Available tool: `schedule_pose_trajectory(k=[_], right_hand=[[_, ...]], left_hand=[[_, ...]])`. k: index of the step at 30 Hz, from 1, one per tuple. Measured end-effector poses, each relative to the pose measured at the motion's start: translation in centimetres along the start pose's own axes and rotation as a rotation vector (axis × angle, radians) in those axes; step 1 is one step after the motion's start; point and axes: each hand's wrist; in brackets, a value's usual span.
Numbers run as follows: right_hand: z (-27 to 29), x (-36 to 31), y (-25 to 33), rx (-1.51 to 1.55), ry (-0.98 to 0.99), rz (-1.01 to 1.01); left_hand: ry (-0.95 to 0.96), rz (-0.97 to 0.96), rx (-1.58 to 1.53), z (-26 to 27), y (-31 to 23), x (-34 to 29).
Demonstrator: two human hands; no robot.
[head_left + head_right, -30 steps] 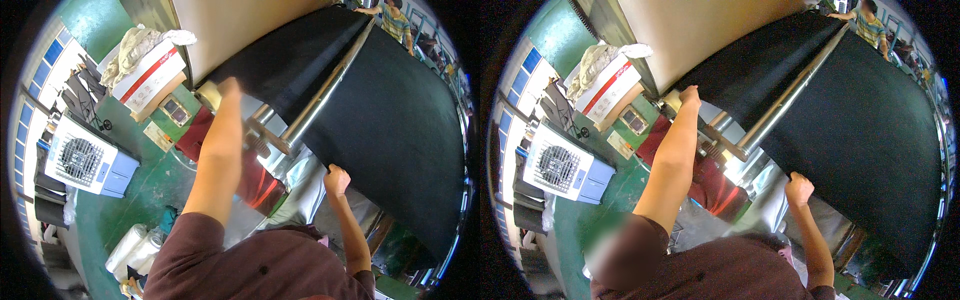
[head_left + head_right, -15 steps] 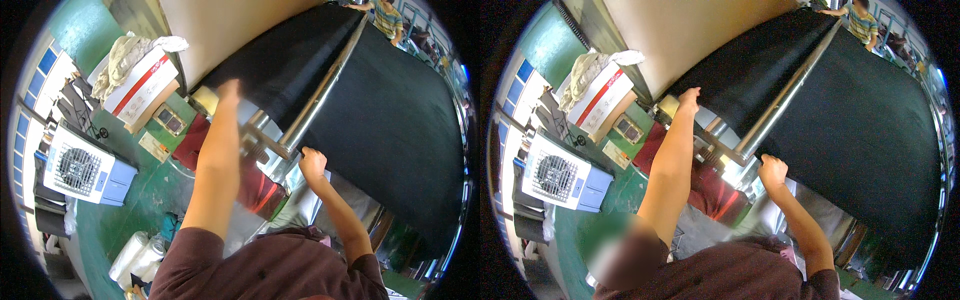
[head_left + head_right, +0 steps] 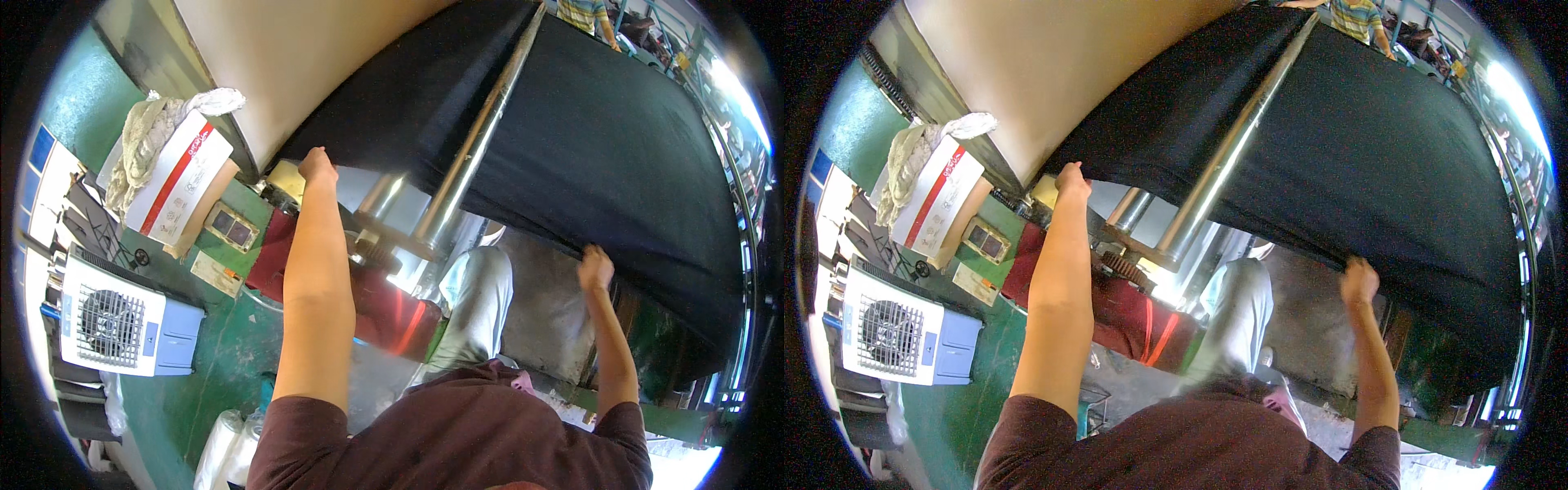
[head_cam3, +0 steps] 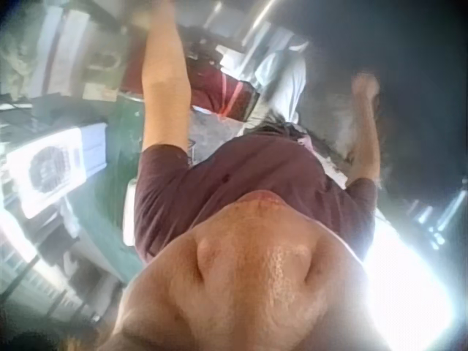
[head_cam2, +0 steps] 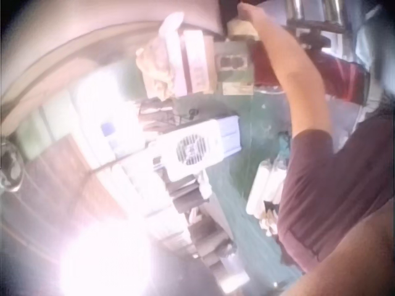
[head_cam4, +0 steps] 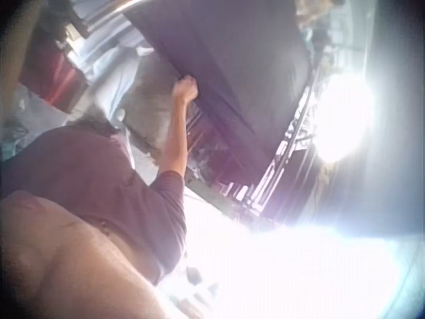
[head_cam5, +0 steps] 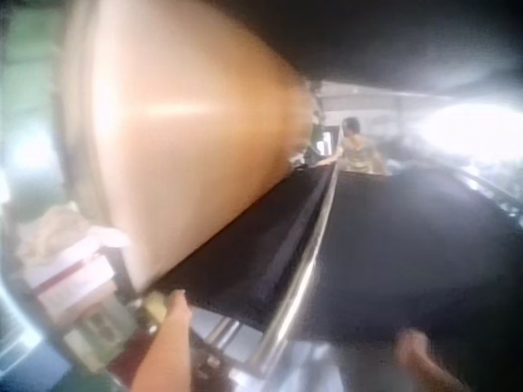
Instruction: The person feeds a large black fabric sheet into a roller machine, guiding it with both hands to keep it aligned as it passes through the rollers. The person repeatedly adjusts the fabric edges and maintains tension while the machine processes the material.
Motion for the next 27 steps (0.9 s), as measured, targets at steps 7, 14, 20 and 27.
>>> schedule_pose_trajectory(k=[7,14,20,27], right_hand=[[1.0,-7.0,-9.3,-0.07,0.086,-0.22],[2.1,-11.6,-0.5,0.157,0.041,-0.168],[-0.2,-11.1,2.7,0.243,0.065,-0.151],[1.7,-10.4,8.6,0.348,0.028,-0.117]], left_hand=[[0.188,-0.016,0.089,-1.1,0.7,-0.6],[0.13,-0.042,0.121,-0.1,1.8,3.1],[0.105,0.004,0.068,0.1,1.2,3.4],[0.16,-0.097,0.203,-0.2,0.1,-0.7]])
Point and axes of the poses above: each hand's wrist, its own x-axis towards the middle knuckle, its own z-axis out of the back of the hand, y = z × x, and after that the axes turned 8 degrees about -z, right-handed
